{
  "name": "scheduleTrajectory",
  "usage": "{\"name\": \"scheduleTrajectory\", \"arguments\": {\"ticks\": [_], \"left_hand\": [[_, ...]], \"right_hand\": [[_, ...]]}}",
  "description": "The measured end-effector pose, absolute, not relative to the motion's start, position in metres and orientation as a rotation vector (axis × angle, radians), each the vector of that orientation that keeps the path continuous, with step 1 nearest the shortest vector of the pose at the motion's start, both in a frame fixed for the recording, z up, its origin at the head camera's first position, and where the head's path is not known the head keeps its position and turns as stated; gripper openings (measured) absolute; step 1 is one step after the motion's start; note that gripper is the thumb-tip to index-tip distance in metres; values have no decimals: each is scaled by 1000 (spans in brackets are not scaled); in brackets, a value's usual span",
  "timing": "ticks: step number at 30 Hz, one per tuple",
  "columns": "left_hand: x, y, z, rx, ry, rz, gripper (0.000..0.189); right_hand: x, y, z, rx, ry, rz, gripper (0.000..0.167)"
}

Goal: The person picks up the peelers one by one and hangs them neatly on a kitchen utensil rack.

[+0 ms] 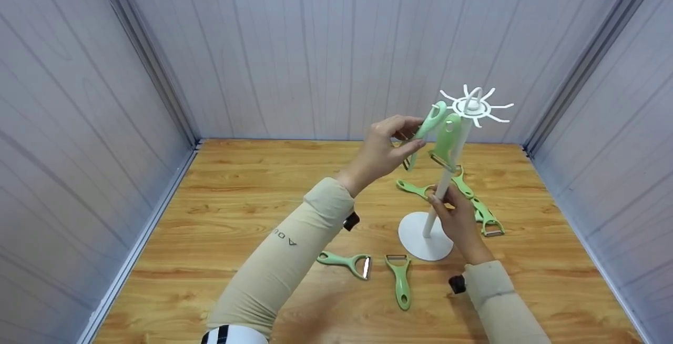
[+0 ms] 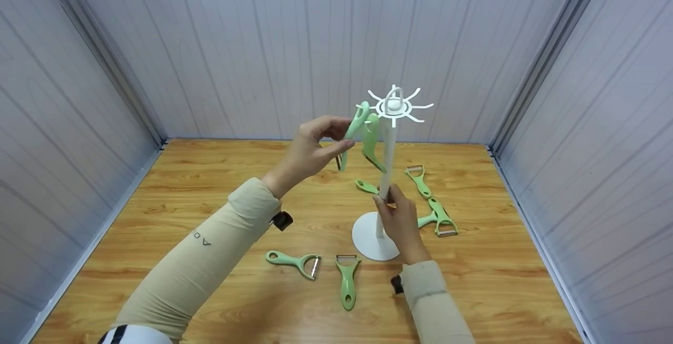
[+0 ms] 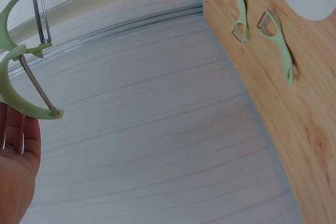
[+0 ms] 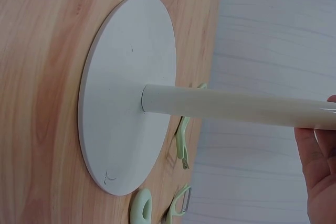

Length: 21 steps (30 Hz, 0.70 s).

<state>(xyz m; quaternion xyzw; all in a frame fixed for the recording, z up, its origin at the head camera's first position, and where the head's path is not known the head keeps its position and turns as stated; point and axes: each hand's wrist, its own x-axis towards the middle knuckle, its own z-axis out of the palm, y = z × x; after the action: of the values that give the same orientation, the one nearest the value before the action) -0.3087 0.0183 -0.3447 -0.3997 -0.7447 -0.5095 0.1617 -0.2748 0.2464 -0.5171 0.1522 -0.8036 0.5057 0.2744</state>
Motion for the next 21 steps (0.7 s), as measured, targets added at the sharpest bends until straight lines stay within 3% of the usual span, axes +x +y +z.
{"name": "scheduleTrajectory", "arguments": {"ticks": [21], "left_hand": [[-310, -9, -391, -1085, -2318, -1372, 34]], "right_hand": [[-276, 249, -514, 371, -2203, 1453, 19]]}}
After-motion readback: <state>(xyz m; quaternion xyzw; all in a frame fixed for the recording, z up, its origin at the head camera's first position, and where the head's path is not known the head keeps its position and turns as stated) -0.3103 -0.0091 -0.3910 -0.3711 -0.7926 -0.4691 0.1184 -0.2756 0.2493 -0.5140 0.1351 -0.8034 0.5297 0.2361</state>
